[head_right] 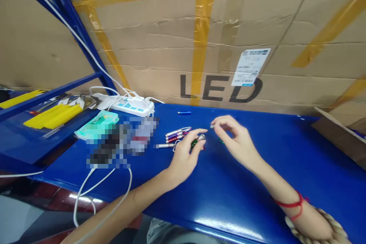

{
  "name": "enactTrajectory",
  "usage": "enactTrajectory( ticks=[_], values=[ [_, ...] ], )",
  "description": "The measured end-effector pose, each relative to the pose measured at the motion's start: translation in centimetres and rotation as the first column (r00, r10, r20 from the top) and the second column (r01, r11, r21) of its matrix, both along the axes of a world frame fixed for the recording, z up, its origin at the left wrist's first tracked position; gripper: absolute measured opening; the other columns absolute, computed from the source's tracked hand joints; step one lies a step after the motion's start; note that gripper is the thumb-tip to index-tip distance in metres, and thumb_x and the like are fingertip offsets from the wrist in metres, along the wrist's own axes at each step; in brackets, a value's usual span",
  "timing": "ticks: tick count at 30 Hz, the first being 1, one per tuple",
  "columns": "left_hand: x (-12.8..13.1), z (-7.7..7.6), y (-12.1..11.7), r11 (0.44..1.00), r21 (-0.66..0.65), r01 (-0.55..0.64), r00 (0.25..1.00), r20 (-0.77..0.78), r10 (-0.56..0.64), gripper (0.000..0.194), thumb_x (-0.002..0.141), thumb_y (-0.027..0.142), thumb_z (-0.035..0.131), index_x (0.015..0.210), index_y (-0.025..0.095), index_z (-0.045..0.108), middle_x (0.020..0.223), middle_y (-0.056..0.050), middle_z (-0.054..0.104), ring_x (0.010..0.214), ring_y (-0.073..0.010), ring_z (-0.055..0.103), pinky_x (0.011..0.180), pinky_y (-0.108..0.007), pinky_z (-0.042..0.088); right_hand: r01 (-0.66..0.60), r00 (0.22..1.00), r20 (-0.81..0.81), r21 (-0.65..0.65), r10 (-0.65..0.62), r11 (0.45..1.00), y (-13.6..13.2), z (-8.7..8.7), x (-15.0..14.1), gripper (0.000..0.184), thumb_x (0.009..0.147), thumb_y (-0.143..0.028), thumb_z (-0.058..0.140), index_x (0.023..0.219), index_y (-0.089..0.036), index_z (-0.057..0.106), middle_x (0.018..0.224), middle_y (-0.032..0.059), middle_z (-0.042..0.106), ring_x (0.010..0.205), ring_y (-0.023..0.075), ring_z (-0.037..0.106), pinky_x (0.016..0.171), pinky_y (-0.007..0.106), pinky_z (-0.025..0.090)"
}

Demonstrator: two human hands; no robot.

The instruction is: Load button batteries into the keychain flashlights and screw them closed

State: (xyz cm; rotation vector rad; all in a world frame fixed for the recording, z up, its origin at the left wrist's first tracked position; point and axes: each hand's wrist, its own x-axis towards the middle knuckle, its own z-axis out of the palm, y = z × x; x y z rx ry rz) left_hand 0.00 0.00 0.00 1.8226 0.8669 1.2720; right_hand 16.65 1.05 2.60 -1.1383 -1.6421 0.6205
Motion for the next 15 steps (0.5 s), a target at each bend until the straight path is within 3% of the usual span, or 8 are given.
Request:
enactTrajectory(
  ticks=[4,6,8,11,15],
  values=[
    [-1.7,-0.1,-0.2,0.999,-0.047,0.022,0.999,-0.043,-0.024,0.020,0.092,0.012,0.048,0.106,0.019,0.060,0.078,0.000,0.063,0.081,-0.0186,0.061,0.082,-0.029,0.046,-0.141,0.990,-0.005,-0.102,0.141,0.985,0.0,0.0,-0.3,0.031,0.079,-0.051,0.060,0.073,-0.021,0.061,0.093,0.0067,0.057,0.088,0.0191,0.056,0.077,0.033,0.046],
    [-2.5,-0.3,-0.8,0.993,-0.086,0.085,0.992,-0.081,-0.092,0.020,0.092,0.015,0.047,0.107,0.020,0.060,0.086,-0.001,0.066,0.084,-0.0187,0.062,0.082,-0.028,0.046,-0.221,0.975,-0.021,-0.171,0.221,0.960,-0.3,0.1,-0.7,0.034,0.078,-0.053,0.061,0.070,-0.019,0.063,0.094,0.0068,0.058,0.085,0.0178,0.057,0.075,0.032,0.047],
    [-3.3,-0.5,-1.5,0.993,-0.092,0.073,0.993,-0.082,-0.080,0.021,0.093,0.018,0.046,0.107,0.021,0.061,0.097,-0.002,0.065,0.092,-0.0193,0.060,0.085,-0.027,0.044,-0.303,0.953,-0.051,-0.243,0.300,0.922,-0.9,0.1,-1.2,0.038,0.077,-0.055,0.061,0.069,-0.018,0.063,0.093,0.0068,0.058,0.083,0.0168,0.058,0.074,0.031,0.048],
    [-4.4,-0.7,-2.5,0.994,-0.099,0.041,0.995,-0.088,-0.050,0.022,0.092,0.019,0.045,0.105,0.022,0.062,0.099,-0.002,0.063,0.093,-0.0196,0.058,0.087,-0.028,0.043,-0.401,0.915,-0.100,-0.329,0.391,0.855,-1.7,-0.5,-2.2,0.039,0.078,-0.054,0.060,0.068,-0.017,0.062,0.091,0.0063,0.058,0.081,0.0161,0.059,0.074,0.031,0.048],
    [-5.5,-0.9,-3.3,0.975,-0.220,0.021,0.991,-0.126,-0.049,0.020,0.092,0.020,0.044,0.103,0.022,0.061,0.096,-0.002,0.062,0.090,-0.0195,0.057,0.084,-0.028,0.043,-0.442,0.894,-0.124,-0.410,0.432,0.798,-2.3,-2.0,-3.5,0.039,0.079,-0.054,0.059,0.067,-0.016,0.060,0.091,0.0065,0.057,0.075,0.0140,0.055,0.067,0.028,0.045]
  ],
)
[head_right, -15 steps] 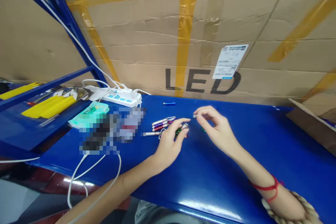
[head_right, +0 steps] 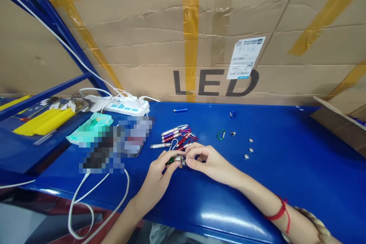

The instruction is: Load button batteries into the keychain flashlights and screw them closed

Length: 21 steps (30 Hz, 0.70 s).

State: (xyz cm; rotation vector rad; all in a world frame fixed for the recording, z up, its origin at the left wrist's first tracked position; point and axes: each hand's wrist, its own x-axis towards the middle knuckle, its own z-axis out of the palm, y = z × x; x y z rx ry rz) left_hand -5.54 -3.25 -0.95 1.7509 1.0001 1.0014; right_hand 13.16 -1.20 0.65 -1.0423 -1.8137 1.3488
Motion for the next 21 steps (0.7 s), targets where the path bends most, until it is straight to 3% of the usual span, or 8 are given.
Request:
enactTrajectory(
  ticks=[7,11,21],
  values=[
    [-0.8,-0.8,-0.7,0.998,-0.052,0.028,0.995,-0.090,-0.033,0.018,0.094,0.021,0.040,0.100,0.020,0.057,0.089,-0.002,0.060,0.087,-0.0193,0.054,0.080,-0.028,0.039,-0.003,0.997,0.073,-0.079,0.009,0.997,-0.4,-0.5,-0.6,0.044,0.078,-0.060,0.055,0.068,-0.018,0.059,0.091,0.0059,0.056,0.072,0.0143,0.050,0.064,0.028,0.040],
    [-0.6,-0.8,-1.0,0.997,-0.066,0.040,0.991,-0.125,-0.048,0.017,0.093,0.020,0.038,0.100,0.020,0.053,0.091,-0.003,0.058,0.085,-0.0197,0.054,0.075,-0.028,0.040,-0.034,0.995,0.096,-0.081,0.042,0.996,-0.5,-0.2,-0.8,0.042,0.083,-0.058,0.049,0.070,-0.019,0.057,0.089,0.0053,0.057,0.077,0.0166,0.052,0.070,0.031,0.042],
    [-0.5,-0.9,-1.3,1.000,0.008,0.014,0.988,-0.153,-0.013,0.020,0.094,0.018,0.033,0.104,0.020,0.051,0.088,-0.003,0.058,0.078,-0.0195,0.055,0.070,-0.029,0.043,-0.004,0.999,0.038,-0.073,0.007,0.997,-0.1,-0.9,-0.6,0.034,0.085,-0.050,0.051,0.073,-0.020,0.059,0.088,0.0046,0.058,0.077,0.0164,0.055,0.072,0.031,0.044]
  ],
)
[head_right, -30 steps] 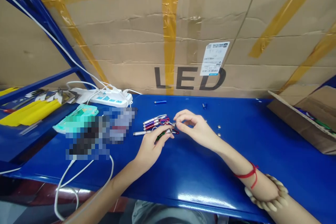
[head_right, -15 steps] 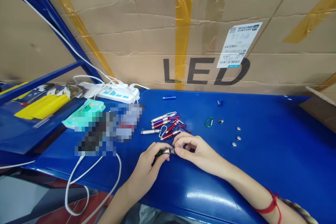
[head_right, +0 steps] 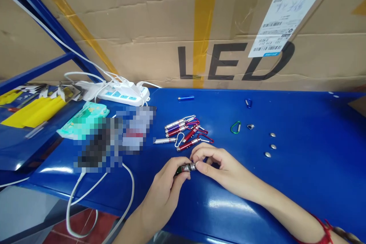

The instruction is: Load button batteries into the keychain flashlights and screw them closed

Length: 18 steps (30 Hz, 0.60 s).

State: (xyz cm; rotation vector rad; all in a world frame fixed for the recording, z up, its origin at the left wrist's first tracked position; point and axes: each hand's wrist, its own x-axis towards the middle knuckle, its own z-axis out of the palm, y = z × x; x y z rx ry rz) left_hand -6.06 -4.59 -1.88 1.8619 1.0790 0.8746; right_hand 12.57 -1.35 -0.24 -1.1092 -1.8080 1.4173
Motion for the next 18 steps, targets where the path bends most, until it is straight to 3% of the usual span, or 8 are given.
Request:
enactTrajectory(
  ticks=[6,10,18],
  values=[
    [0.22,0.06,0.33,0.993,0.113,-0.024,0.997,-0.069,0.032,0.020,0.094,0.012,0.034,0.101,0.018,0.052,0.085,-0.003,0.059,0.075,-0.0206,0.054,0.066,-0.030,0.045,-0.006,1.000,0.009,-0.009,0.006,1.000,0.29,-0.32,0.21,0.031,0.086,-0.046,0.053,0.074,-0.019,0.060,0.090,0.0051,0.058,0.077,0.0151,0.055,0.066,0.028,0.043],
    [0.28,-0.10,0.36,0.985,0.175,-0.001,0.990,-0.140,0.026,0.022,0.098,0.017,0.030,0.102,0.018,0.051,0.087,-0.004,0.061,0.073,-0.0217,0.054,0.064,-0.032,0.046,0.049,0.999,0.003,-0.083,-0.049,0.995,0.33,-0.13,0.37,0.029,0.079,-0.045,0.064,0.069,-0.018,0.061,0.091,0.0048,0.058,0.069,0.0115,0.052,0.058,0.024,0.042],
    [0.30,-0.48,0.29,0.951,0.306,0.044,0.980,-0.198,0.019,0.035,0.103,0.030,0.018,0.101,0.017,0.050,0.078,-0.002,0.061,0.065,-0.0167,0.059,0.054,-0.025,0.045,0.074,0.997,0.022,-0.155,-0.072,0.985,0.82,-0.43,0.53,0.027,0.067,-0.041,0.075,0.060,-0.017,0.065,0.068,0.0013,0.057,0.059,0.0106,0.049,0.051,0.024,0.037]
  ],
)
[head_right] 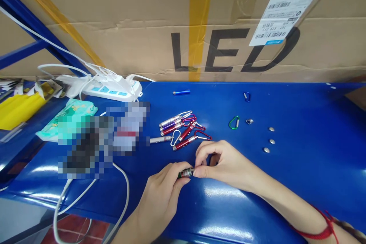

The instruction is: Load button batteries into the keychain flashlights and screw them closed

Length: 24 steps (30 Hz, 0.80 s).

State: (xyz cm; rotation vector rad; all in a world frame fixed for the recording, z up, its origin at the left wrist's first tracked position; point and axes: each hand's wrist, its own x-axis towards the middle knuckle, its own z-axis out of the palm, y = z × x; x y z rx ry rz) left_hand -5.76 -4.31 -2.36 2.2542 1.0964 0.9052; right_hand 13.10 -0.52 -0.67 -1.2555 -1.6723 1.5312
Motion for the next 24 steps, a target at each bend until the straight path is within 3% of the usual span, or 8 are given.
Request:
enactTrajectory(
  ticks=[6,13,20,24],
  values=[
    [0.20,-0.14,0.31,0.990,0.127,-0.052,0.998,-0.019,0.055,0.027,0.103,0.024,0.024,0.099,0.016,0.049,0.074,-0.001,0.060,0.061,-0.0157,0.057,0.052,-0.024,0.044,-0.053,0.996,-0.083,-0.093,0.045,0.994,0.79,-0.44,0.19,0.027,0.065,-0.040,0.076,0.060,-0.016,0.065,0.065,-0.0010,0.056,0.052,0.0079,0.046,0.047,0.023,0.036],
    [0.28,-0.33,0.47,0.982,0.187,-0.033,0.998,-0.045,0.042,0.022,0.102,0.020,0.028,0.102,0.015,0.049,0.078,-0.001,0.062,0.062,-0.0158,0.056,0.053,-0.024,0.046,-0.106,0.993,-0.075,-0.170,0.094,0.980,0.98,0.01,0.27,0.035,0.064,-0.047,0.075,0.062,-0.014,0.064,0.062,-0.0003,0.056,0.054,0.0084,0.043,0.049,0.024,0.033],
    [0.51,-0.09,0.39,0.988,0.149,-0.035,0.996,-0.070,0.046,0.021,0.100,0.014,0.030,0.108,0.016,0.049,0.078,-0.002,0.061,0.061,-0.0167,0.053,0.053,-0.026,0.043,-0.074,0.997,-0.035,-0.225,0.068,0.972,0.54,0.19,0.02,0.043,0.066,-0.054,0.071,0.057,-0.016,0.052,0.049,-0.0064,0.042,0.046,0.0062,0.032,0.043,0.022,0.024],
    [0.35,0.20,0.26,0.998,0.049,-0.048,0.998,-0.031,0.050,0.022,0.099,0.013,0.031,0.103,0.017,0.052,0.077,-0.001,0.060,0.063,-0.0177,0.053,0.054,-0.027,0.042,-0.017,1.000,0.018,-0.139,0.020,0.990,0.13,-0.48,-0.07,0.038,0.066,-0.051,0.073,0.059,-0.017,0.057,0.050,-0.0052,0.046,0.045,0.0063,0.036,0.041,0.021,0.027]
  ],
)
